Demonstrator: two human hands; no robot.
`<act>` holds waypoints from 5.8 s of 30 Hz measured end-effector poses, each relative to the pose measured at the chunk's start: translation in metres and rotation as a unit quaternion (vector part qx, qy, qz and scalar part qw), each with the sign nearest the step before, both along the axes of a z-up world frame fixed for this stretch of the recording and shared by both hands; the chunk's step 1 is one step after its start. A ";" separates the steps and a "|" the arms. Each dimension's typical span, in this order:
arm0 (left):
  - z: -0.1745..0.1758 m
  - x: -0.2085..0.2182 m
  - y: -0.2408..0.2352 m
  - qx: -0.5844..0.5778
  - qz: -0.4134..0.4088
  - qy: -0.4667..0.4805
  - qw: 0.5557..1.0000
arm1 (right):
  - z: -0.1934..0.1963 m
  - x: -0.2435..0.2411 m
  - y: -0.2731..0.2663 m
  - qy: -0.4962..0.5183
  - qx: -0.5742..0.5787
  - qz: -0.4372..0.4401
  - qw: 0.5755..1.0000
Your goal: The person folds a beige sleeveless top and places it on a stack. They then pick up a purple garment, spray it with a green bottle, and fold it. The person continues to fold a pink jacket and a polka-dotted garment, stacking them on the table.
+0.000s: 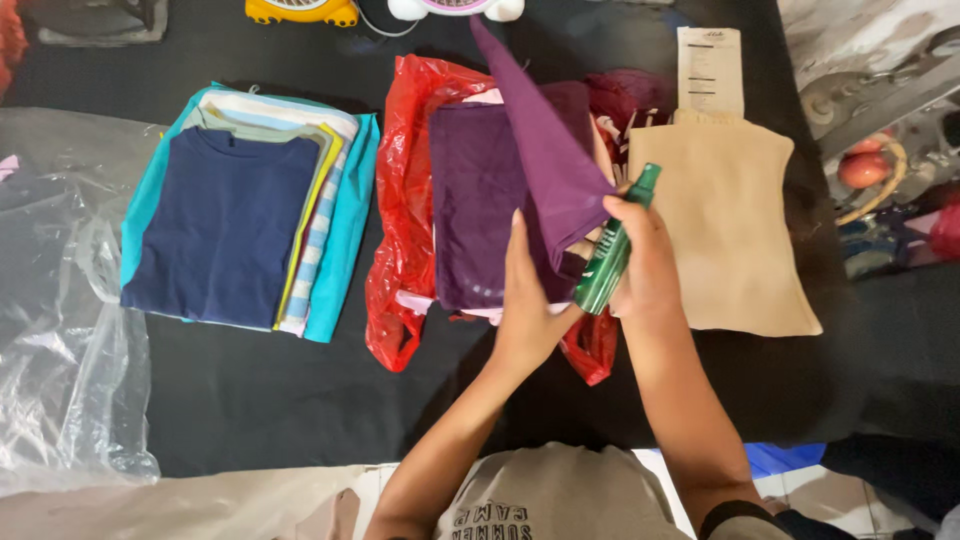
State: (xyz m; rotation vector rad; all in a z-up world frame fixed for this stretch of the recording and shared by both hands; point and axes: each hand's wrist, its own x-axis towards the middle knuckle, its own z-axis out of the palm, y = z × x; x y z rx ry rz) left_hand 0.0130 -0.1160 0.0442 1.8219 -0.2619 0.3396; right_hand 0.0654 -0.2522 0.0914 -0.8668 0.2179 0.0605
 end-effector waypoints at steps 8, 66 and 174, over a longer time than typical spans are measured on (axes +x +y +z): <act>0.022 0.007 -0.052 0.050 0.025 -0.027 0.998 | 0.009 -0.026 -0.101 -0.019 0.031 -0.089 0.995; -0.069 0.003 -0.191 0.291 -0.037 -0.058 0.954 | -0.133 -0.109 -0.249 -0.075 -0.322 -0.084 0.940; 0.007 0.037 0.041 -0.510 0.187 0.073 0.836 | -0.078 0.011 -0.027 -0.188 -0.543 -0.020 0.818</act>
